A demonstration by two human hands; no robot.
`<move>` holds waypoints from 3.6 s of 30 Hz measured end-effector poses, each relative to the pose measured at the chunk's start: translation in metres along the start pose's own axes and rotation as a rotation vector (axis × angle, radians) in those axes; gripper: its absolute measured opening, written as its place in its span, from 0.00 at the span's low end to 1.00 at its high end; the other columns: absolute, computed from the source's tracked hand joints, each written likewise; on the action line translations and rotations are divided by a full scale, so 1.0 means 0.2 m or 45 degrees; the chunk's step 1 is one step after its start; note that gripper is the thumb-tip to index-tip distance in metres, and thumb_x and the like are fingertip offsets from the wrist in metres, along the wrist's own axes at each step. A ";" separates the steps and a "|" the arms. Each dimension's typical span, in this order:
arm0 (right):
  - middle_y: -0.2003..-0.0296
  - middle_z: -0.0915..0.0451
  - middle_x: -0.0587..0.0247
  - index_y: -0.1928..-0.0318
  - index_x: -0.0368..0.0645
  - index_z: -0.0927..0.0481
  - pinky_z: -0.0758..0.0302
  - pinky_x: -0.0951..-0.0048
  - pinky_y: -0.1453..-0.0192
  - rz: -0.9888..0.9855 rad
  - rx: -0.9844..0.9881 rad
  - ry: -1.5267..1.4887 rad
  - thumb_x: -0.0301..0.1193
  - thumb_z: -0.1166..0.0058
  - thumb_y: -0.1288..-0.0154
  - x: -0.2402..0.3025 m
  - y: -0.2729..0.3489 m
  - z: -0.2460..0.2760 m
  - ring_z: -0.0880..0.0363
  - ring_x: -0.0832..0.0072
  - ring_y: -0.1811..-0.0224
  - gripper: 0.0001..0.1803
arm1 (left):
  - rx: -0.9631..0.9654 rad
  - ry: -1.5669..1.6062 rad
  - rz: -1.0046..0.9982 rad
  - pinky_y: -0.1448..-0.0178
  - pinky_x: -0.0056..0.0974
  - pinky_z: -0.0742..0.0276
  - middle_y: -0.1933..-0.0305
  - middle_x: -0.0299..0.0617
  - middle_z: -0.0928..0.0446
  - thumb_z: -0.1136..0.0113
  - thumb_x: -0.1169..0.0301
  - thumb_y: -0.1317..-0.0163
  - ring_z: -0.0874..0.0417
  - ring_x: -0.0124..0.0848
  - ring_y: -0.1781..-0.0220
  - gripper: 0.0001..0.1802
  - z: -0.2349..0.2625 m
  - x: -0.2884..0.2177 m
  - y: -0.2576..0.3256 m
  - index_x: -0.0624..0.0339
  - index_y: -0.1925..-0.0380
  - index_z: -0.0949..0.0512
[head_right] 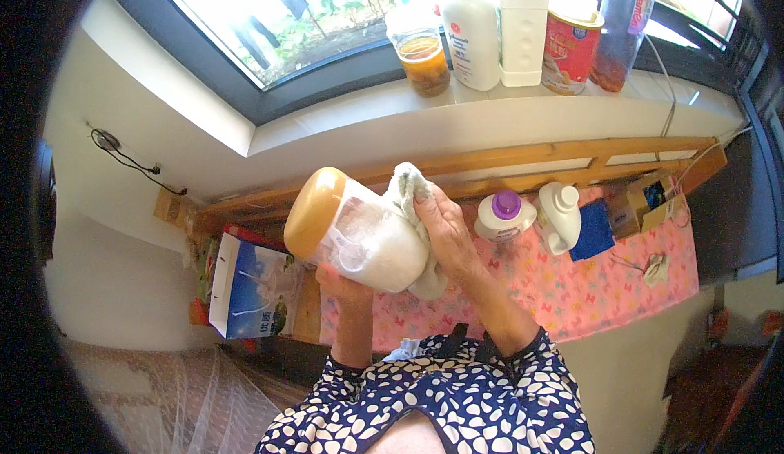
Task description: The person wipes the exterior of several plastic containers and bottles with a white cloth. They handle a large beige-lidded jar, a small clear jar containing round items, and a white bottle with a purple cap, wiping each thoroughly before placing them on the windowsill.
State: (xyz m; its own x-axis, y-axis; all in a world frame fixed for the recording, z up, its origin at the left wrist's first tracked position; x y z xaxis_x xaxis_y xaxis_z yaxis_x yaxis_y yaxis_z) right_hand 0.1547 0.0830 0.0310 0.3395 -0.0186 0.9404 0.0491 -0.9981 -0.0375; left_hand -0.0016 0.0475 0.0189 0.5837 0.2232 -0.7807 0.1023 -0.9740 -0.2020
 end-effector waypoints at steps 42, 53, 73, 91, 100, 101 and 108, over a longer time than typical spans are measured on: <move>0.52 0.23 0.62 0.41 0.41 0.31 0.26 0.71 0.48 -0.299 0.016 -0.586 0.41 0.64 0.27 -0.23 0.29 -0.07 0.23 0.74 0.52 0.22 | -0.187 0.010 -0.310 0.39 0.46 0.29 0.41 0.48 0.32 0.47 0.42 0.46 0.28 0.41 0.41 0.44 -0.02 0.04 -0.13 0.66 0.40 0.39; 0.50 0.25 0.60 0.40 0.46 0.33 0.26 0.66 0.44 -0.318 -0.178 -1.109 0.44 0.65 0.26 -0.18 0.13 -0.09 0.24 0.71 0.48 0.23 | -0.111 -0.073 -0.161 0.39 0.46 0.28 0.38 0.46 0.35 0.45 0.37 0.47 0.30 0.41 0.39 0.49 -0.08 0.04 0.01 0.63 0.37 0.43; 0.48 0.25 0.58 0.37 0.43 0.35 0.24 0.64 0.46 -0.350 0.104 -1.165 0.34 0.58 0.31 -0.18 0.34 -0.09 0.25 0.69 0.46 0.23 | -0.252 -0.166 -0.374 0.43 0.46 0.26 0.43 0.46 0.31 0.46 0.36 0.48 0.26 0.41 0.44 0.48 0.01 0.06 -0.09 0.62 0.38 0.41; 0.61 0.27 0.49 0.53 0.35 0.23 0.28 0.65 0.52 0.894 -0.260 0.813 0.25 0.46 0.41 0.16 0.21 -0.02 0.25 0.57 0.58 0.15 | -0.165 -0.152 -0.167 0.40 0.47 0.28 0.43 0.48 0.31 0.46 0.41 0.47 0.27 0.43 0.42 0.45 0.01 0.07 -0.04 0.63 0.39 0.40; 0.64 0.24 0.52 0.53 0.48 0.19 0.27 0.58 0.59 1.102 -0.245 0.940 0.27 0.41 0.52 0.16 0.19 -0.03 0.28 0.55 0.65 0.21 | -0.106 -0.178 -0.161 0.40 0.45 0.28 0.44 0.48 0.30 0.51 0.44 0.42 0.27 0.41 0.42 0.39 0.00 0.08 -0.01 0.63 0.40 0.38; 0.66 0.25 0.55 0.53 0.51 0.18 0.27 0.59 0.61 1.155 -0.226 1.043 0.28 0.40 0.53 0.18 0.25 -0.08 0.28 0.58 0.66 0.21 | -0.133 -0.149 -0.098 0.39 0.45 0.29 0.43 0.48 0.30 0.54 0.44 0.39 0.27 0.41 0.42 0.37 0.04 0.11 0.00 0.63 0.40 0.38; 0.62 0.27 0.57 0.52 0.55 0.17 0.27 0.61 0.63 1.252 -0.115 1.131 0.28 0.39 0.54 0.29 0.31 -0.17 0.29 0.60 0.65 0.23 | -0.071 -0.891 -0.339 0.40 0.46 0.31 0.43 0.48 0.31 0.57 0.51 0.35 0.27 0.43 0.43 0.30 0.13 0.16 0.04 0.63 0.42 0.36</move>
State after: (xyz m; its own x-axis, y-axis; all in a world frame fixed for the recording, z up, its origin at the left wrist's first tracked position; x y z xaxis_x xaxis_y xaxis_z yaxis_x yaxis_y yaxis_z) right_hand 0.1450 0.0176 0.0948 -0.5294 -0.7280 0.4357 0.0643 -0.5465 -0.8350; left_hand -0.0035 0.0484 -0.0233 -0.1133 0.4052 -0.9072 0.2197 -0.8802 -0.4206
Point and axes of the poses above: each hand's wrist, its own y-axis away from the middle knuckle, its own z-axis out of the back of the hand, x = y × z, the point moved 5 cm from there along -y, towards the middle knuckle
